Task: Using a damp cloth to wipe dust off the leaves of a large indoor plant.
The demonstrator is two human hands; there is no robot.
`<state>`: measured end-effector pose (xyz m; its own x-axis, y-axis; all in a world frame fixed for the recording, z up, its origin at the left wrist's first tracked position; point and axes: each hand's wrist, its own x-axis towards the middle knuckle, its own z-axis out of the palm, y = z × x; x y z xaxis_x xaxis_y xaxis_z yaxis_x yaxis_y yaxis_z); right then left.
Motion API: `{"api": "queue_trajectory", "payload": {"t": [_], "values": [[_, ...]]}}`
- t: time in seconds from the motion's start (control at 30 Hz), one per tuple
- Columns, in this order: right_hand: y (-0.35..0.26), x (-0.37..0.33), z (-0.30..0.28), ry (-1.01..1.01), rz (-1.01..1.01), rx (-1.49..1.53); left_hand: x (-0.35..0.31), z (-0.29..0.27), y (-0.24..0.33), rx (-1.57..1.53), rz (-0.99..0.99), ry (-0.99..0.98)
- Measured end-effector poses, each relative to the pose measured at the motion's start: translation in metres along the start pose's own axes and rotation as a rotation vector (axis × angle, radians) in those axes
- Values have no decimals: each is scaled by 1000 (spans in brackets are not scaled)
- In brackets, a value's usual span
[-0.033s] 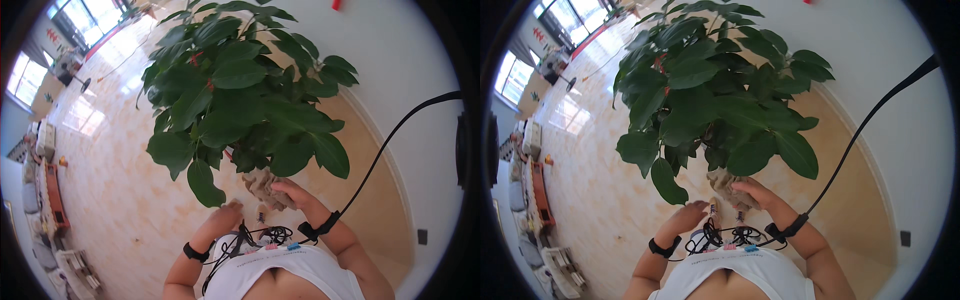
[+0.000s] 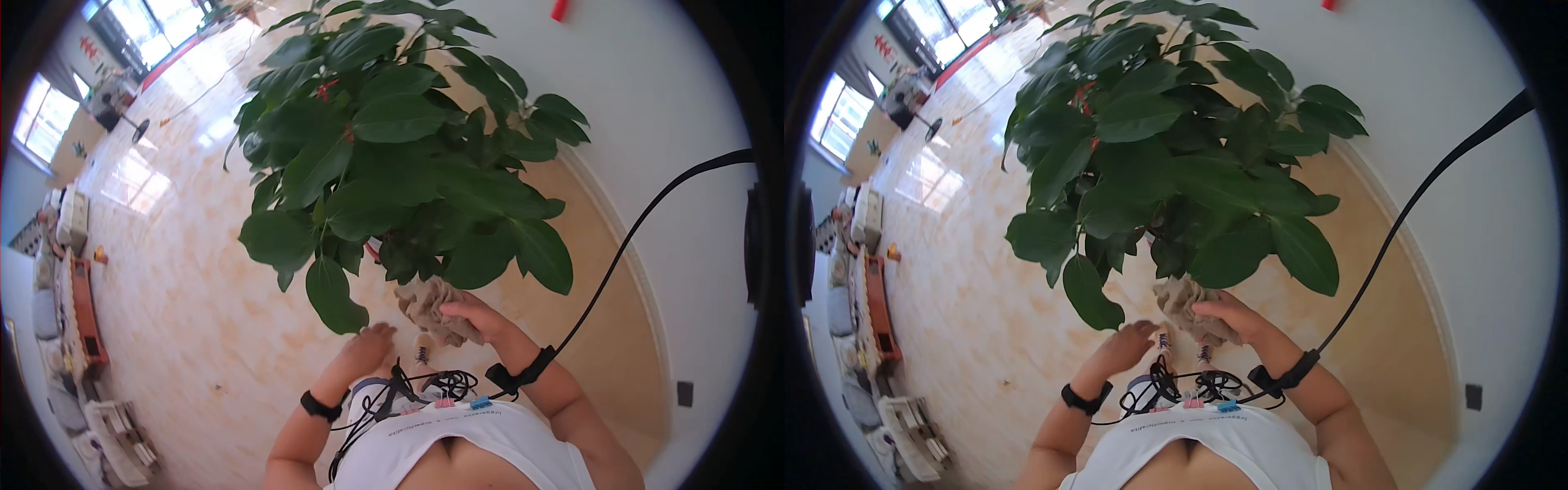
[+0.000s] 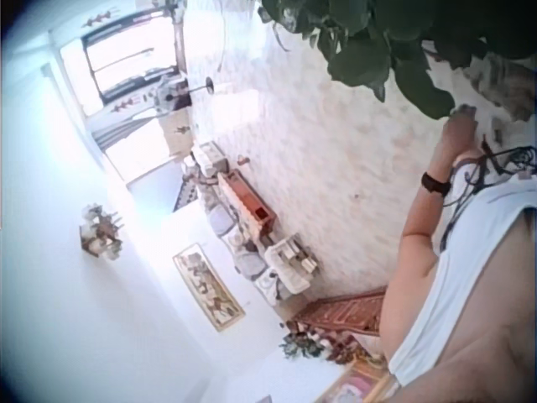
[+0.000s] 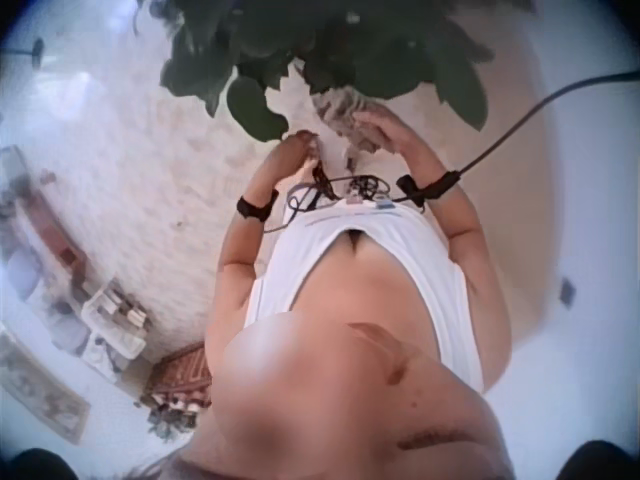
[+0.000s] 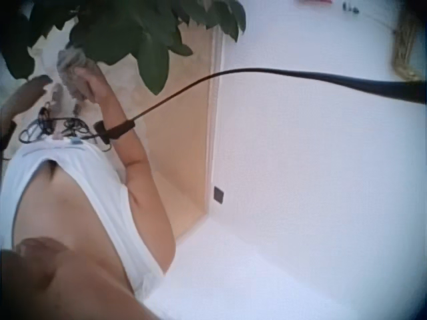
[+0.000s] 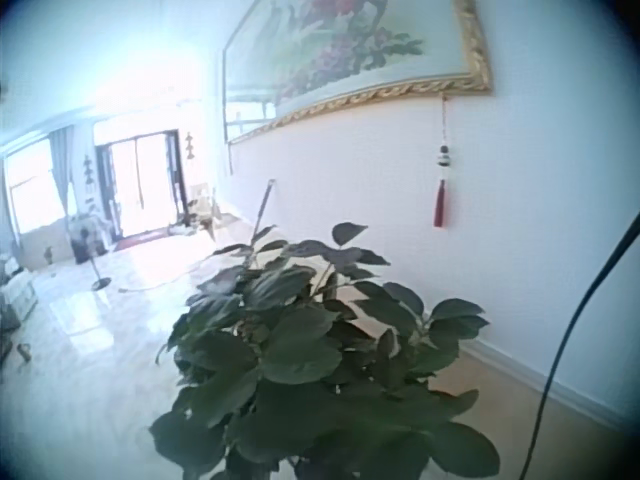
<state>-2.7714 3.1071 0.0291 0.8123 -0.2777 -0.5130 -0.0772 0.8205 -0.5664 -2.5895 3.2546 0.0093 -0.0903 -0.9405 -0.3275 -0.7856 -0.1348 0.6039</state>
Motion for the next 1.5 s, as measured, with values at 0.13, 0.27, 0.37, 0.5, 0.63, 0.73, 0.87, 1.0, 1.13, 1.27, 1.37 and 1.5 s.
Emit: {"api": "queue_trajectory", "payload": {"t": [0.13, 0.27, 0.37, 0.5, 0.63, 0.73, 0.87, 1.0, 1.13, 1.27, 1.37, 1.5], "values": [[-6, 17, 30, 103, -95, -155, 64, 18, -39, -431, 39, 418], [-14, 51, 33, 313, -400, -450, 158, 19, -54, -1483, 271, 488], [-16, 95, 59, 375, -613, -672, 204, 56, -88, -2454, 1042, -89], [-30, 106, 28, 608, -774, -1090, 205, 33, -35, -2375, 231, 103], [-48, 105, 12, 779, -821, -1354, 198, 11, -13, -2298, 172, -13], [-53, 116, -13, 942, -901, -1613, 195, 6, -11, -2283, 221, 39], [-47, 119, -27, 964, -814, -1693, 194, 7, -12, -2429, 290, -45], [-33, 101, 15, 910, -649, -1795, 193, 10, -21, -2535, 380, -75], [-22, 99, 22, 729, -686, -1758, 192, 20, -35, -2448, 552, -128], [-40, 115, 8, 893, -908, -1581, 182, 6, -25, -2365, 300, -84], [-52, 120, -18, 976, -920, -1658, 189, 15, -21, -2315, 311, -102], [-53, 119, 5, 1073, -751, -1674, 187, 17, -21, -2366, 197, -82]]}}
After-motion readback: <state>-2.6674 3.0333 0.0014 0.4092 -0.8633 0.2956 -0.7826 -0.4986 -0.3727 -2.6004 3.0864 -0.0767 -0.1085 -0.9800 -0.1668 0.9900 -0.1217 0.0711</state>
